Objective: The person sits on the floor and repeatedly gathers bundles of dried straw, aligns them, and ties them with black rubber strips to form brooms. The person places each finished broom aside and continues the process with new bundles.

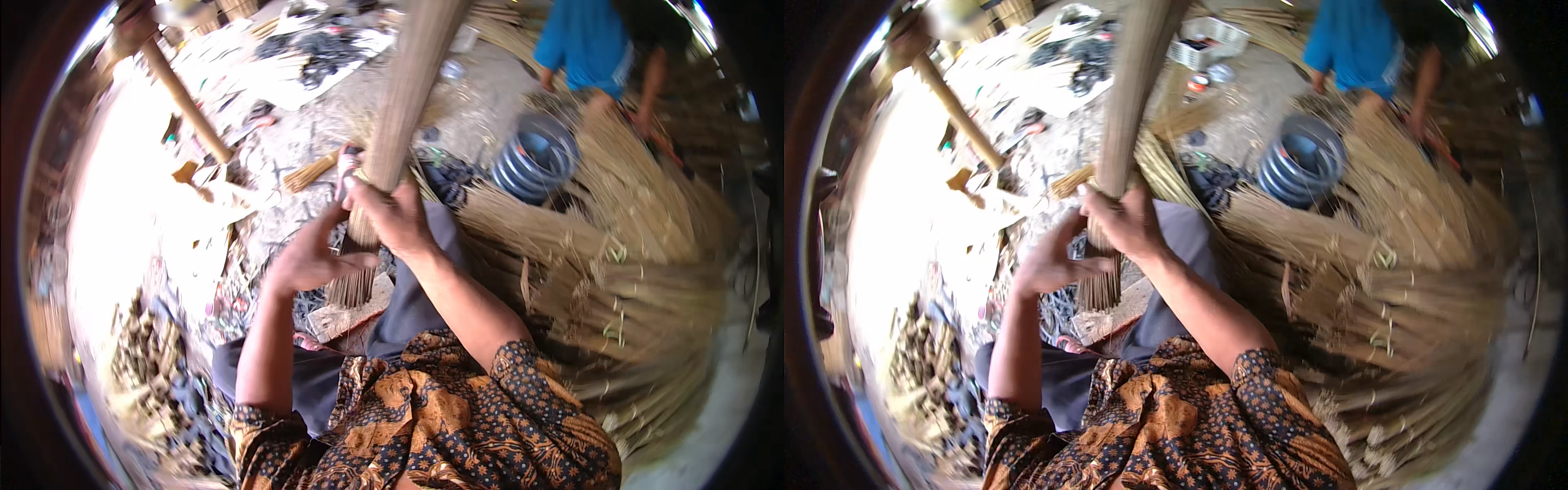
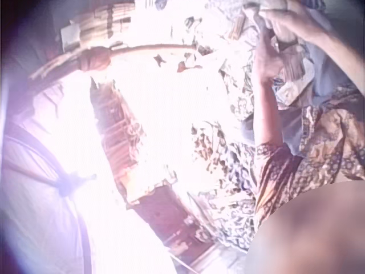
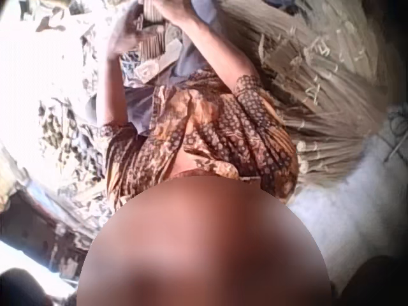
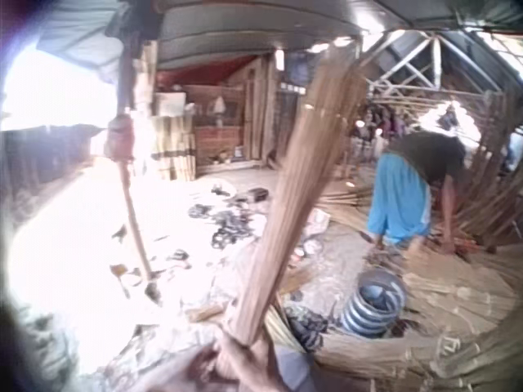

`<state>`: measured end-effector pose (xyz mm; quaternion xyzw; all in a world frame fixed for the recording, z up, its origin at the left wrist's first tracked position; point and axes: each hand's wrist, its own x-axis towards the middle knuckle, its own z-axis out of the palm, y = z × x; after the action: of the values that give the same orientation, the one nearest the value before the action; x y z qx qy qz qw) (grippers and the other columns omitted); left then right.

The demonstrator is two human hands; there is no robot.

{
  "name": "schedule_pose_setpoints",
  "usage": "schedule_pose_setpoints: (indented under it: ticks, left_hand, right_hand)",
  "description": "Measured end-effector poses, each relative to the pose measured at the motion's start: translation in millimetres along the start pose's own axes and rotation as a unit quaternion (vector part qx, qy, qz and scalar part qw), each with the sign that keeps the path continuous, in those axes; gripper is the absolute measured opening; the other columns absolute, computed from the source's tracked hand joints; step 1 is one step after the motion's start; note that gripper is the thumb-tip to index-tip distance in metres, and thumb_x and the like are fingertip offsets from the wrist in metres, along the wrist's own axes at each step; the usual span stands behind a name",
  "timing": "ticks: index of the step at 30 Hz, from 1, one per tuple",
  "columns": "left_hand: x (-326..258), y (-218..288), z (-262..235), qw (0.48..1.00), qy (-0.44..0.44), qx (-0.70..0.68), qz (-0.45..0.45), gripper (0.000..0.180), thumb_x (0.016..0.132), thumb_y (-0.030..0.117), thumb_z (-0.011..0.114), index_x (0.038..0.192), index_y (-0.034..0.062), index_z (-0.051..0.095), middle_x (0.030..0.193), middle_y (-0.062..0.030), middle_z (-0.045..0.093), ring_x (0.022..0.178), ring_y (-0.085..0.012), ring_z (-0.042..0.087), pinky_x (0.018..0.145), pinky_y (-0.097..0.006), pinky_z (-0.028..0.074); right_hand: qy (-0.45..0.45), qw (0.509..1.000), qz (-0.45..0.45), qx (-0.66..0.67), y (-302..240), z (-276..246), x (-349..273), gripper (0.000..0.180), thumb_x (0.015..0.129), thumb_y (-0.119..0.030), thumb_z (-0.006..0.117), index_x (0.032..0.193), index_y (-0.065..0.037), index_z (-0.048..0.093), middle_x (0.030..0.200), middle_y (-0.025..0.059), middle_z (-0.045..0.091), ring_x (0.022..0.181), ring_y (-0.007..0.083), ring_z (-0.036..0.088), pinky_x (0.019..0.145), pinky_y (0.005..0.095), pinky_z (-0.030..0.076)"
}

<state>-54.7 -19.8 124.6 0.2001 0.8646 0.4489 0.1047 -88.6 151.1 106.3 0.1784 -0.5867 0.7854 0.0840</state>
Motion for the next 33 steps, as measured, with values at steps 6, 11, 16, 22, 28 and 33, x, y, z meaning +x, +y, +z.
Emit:
schedule_pose_setpoints:
  ticks: [6,11,16,22,28,33]
  left_hand:
    - [-13,-27,24,0.995,0.055,-0.006,-0.086,0.055,0.078,0.021,0.076,0.128,0.0057,0.059,0.101,-0.0215,0.073,0.094,-0.0359,0.073,0.086,-0.045,0.056]
    - [-55,-107,-25,0.937,0.105,0.261,-0.207,0.046,0.08,0.02,0.079,0.122,0.0111,0.064,0.102,-0.0178,0.074,0.093,-0.0356,0.073,0.086,-0.046,0.059]
    - [-158,-192,-123,0.844,0.279,0.409,-0.206,0.017,0.082,0.005,0.068,0.099,0.0056,0.065,0.085,-0.0184,0.072,0.078,-0.0327,0.071,0.07,-0.045,0.057]
    - [-242,-218,-172,0.767,0.383,0.394,-0.332,0.027,0.082,0.016,0.068,0.105,0.0024,0.066,0.083,-0.0241,0.07,0.08,-0.0475,0.068,0.067,-0.056,0.053]
    - [-164,-179,-163,0.887,0.273,-0.001,-0.371,0.027,0.086,0.024,0.074,0.07,0.0034,0.067,0.06,-0.0021,0.059,0.052,-0.0126,0.054,0.048,-0.033,0.042]
    - [-76,-190,-48,0.866,0.27,-0.236,-0.35,0.025,0.089,0.018,0.073,0.072,0.0005,0.066,0.064,-0.0055,0.063,0.052,-0.0137,0.057,0.044,-0.031,0.044]
  right_hand:
    - [0.103,0.983,0.009,0.153,-10,10,13,0.053,0.093,-0.013,0.072,0.136,0.004,0.047,0.091,0.0091,0.067,0.075,0.0196,0.069,0.074,0.0361,0.059]
    - [0.278,0.927,0.001,0.25,-22,-85,60,0.02,0.096,-0.015,0.068,0.112,-0.006,0.061,0.092,0.0068,0.065,0.082,0.0212,0.066,0.078,0.0399,0.058]
    - [0.397,0.888,-0.055,0.227,-61,-255,40,0.006,0.092,-0.007,0.063,0.097,-0.006,0.065,0.094,0.0102,0.066,0.085,0.026,0.067,0.082,0.0369,0.058]
    - [0.638,0.756,-0.045,0.138,-19,-306,10,0.021,0.098,-0.02,0.055,0.094,0.0,0.06,0.092,0.0106,0.061,0.094,0.0262,0.064,0.094,0.0433,0.057]
    - [-0.132,0.952,0.275,-0.036,139,-52,-12,0.112,0.09,-0.069,0.068,0.163,0.002,0.02,0.162,0.0276,0.035,0.135,0.0372,0.053,0.107,0.0521,0.05]
    - [-0.19,0.923,0.312,-0.121,176,11,-48,0.088,0.102,-0.064,0.054,0.159,0.0,0.034,0.141,0.0204,0.06,0.116,0.0245,0.067,0.081,0.0302,0.057]
